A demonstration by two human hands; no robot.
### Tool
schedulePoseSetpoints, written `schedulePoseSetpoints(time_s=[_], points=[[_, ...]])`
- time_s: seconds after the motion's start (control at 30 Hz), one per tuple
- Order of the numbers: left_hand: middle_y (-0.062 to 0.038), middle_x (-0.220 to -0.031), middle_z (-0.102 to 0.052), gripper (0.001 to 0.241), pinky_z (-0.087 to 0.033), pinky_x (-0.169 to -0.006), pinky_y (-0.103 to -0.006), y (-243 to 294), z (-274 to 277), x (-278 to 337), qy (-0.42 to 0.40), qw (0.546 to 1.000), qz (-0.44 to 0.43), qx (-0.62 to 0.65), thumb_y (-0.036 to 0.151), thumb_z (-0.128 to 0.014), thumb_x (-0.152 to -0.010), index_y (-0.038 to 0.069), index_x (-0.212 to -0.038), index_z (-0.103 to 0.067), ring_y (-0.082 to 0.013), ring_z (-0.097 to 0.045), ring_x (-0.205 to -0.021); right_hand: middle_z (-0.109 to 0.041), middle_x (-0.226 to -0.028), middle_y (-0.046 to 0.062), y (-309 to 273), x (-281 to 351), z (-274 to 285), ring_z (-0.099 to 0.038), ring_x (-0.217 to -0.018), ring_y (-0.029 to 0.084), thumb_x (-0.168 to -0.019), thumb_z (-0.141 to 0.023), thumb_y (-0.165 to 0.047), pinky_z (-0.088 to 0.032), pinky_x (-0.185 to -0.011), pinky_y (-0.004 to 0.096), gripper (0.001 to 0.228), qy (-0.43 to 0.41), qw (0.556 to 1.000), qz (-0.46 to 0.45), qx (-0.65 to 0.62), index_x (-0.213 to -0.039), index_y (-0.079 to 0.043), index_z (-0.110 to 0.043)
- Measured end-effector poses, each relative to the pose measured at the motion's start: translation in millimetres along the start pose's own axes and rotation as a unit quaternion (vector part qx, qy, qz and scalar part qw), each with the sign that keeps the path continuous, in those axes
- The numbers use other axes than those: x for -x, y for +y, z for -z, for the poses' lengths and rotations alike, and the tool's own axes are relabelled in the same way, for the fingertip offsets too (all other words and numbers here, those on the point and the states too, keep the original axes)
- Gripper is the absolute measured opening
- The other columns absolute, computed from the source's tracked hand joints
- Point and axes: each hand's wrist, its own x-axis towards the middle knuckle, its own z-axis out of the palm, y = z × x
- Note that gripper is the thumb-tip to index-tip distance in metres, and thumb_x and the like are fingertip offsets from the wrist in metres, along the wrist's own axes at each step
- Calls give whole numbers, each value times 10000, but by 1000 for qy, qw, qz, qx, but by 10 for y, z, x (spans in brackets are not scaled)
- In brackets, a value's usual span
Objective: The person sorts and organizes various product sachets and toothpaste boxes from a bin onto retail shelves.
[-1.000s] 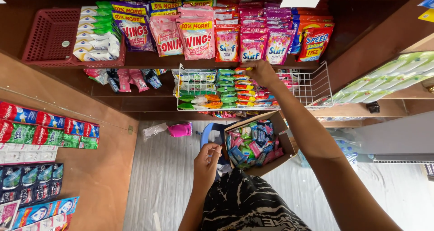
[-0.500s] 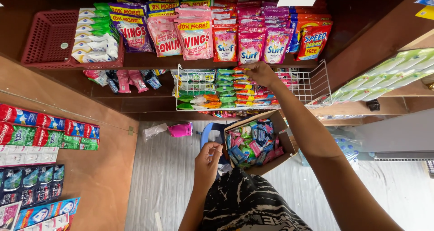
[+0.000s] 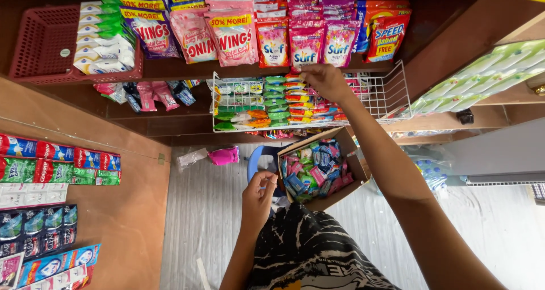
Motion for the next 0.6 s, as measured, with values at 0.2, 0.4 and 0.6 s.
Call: schedulePoseSetpoints(time_s=[0.2,0.4,0.6], points=[[-22,-867,-683,200,-501,-655,-222,52,-71,40,7,999,45,-22,222,-662,-1006,29,-1057,-675,-66,-619,-783,-764,-1026,97,-593,1001,92,-694,-909,115,-1056,-669,-154,-555,-807,268,211,172,982,78,-2,-1181,1,-737],[-11,-906,-713,212,-534,-724,-229,-190,-182,90,-30,999,38,-3,225,-615,-1031,16,-1021,-649,-70,-652,-827,-761,-916,48,-46,2251,-86,-629,-748,95,-1098,-567,-157,-525,-702,263,293,148,987,4,-57,-908,4,-722],[-81,-731,-587,427,-524,-693,-293,-579,-406,144,-81,989,115,-52,278,-575,-1154,-27,-856,-580,-136,-610,-699,-725,-862,100,1140,3074,-590,-669,-793,171,-1100,-554,-174,-530,-741,294,286,127,979,-152,-43,-941,9,-706]])
